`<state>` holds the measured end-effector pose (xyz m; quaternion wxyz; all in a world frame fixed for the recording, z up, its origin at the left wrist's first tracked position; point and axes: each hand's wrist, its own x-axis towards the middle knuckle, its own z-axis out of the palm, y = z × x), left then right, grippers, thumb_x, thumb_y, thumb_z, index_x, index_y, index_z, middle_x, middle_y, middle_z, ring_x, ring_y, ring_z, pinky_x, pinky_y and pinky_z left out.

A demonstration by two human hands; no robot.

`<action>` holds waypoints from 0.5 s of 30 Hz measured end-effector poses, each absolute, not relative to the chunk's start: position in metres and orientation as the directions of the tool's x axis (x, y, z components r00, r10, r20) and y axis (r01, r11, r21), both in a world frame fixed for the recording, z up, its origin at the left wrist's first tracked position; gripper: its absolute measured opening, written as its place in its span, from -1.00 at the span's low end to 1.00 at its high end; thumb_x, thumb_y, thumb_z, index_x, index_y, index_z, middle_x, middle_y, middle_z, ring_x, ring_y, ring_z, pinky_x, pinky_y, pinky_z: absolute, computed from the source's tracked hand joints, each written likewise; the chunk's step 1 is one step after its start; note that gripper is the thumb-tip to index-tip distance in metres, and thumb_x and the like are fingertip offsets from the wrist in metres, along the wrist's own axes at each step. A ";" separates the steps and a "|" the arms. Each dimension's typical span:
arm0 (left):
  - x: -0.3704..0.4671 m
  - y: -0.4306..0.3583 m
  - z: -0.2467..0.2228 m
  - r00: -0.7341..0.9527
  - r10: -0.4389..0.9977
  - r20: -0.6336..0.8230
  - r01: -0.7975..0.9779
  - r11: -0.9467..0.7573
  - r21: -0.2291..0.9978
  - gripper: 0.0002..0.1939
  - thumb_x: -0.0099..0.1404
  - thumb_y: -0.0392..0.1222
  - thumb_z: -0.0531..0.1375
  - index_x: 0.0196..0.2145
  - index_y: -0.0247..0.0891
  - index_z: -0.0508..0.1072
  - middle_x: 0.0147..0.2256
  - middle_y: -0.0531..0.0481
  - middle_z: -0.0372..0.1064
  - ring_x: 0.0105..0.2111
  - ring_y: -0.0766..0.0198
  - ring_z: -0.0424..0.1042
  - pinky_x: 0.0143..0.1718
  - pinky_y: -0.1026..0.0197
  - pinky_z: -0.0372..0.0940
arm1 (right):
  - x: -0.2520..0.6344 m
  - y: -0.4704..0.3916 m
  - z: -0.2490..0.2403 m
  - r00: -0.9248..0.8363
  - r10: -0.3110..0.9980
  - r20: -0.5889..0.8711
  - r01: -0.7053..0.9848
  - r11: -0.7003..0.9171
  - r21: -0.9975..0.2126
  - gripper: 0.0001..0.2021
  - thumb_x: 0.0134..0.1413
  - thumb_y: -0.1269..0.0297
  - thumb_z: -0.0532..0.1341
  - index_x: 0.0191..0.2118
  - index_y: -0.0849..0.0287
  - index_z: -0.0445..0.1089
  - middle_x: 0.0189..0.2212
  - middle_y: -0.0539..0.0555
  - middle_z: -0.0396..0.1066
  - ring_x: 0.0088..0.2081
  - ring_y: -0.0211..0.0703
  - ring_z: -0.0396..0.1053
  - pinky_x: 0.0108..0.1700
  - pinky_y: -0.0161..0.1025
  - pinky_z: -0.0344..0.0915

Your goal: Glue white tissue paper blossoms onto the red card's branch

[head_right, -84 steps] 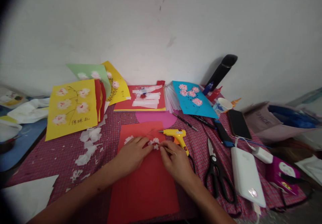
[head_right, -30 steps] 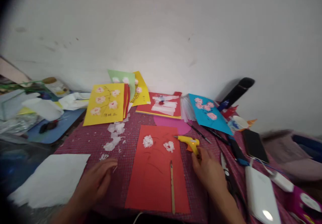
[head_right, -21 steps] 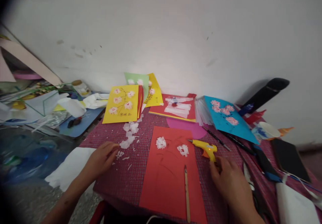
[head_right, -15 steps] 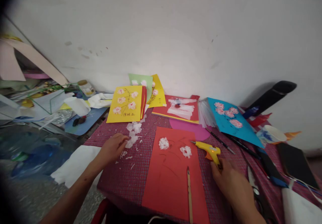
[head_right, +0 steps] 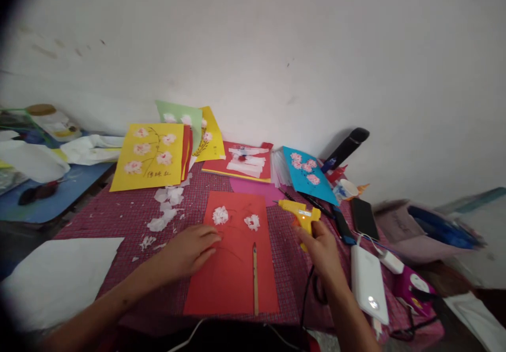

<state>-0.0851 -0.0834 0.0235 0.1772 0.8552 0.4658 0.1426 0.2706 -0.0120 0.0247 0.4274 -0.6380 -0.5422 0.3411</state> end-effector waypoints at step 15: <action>-0.060 -0.092 0.009 0.617 0.786 0.041 0.718 -0.583 0.379 -0.71 0.34 -0.18 0.26 0.01 -0.22 0.48 0.19 -0.17 0.31 0.18 -0.04 0.28 0.22 -0.08 0.25 | 0.242 -0.048 0.033 -0.113 0.955 -0.275 -0.087 -0.285 -0.955 -0.70 -0.01 0.08 0.43 -0.28 0.16 0.42 -0.64 -0.15 0.15 -0.63 -0.33 0.08 -0.59 -0.35 0.06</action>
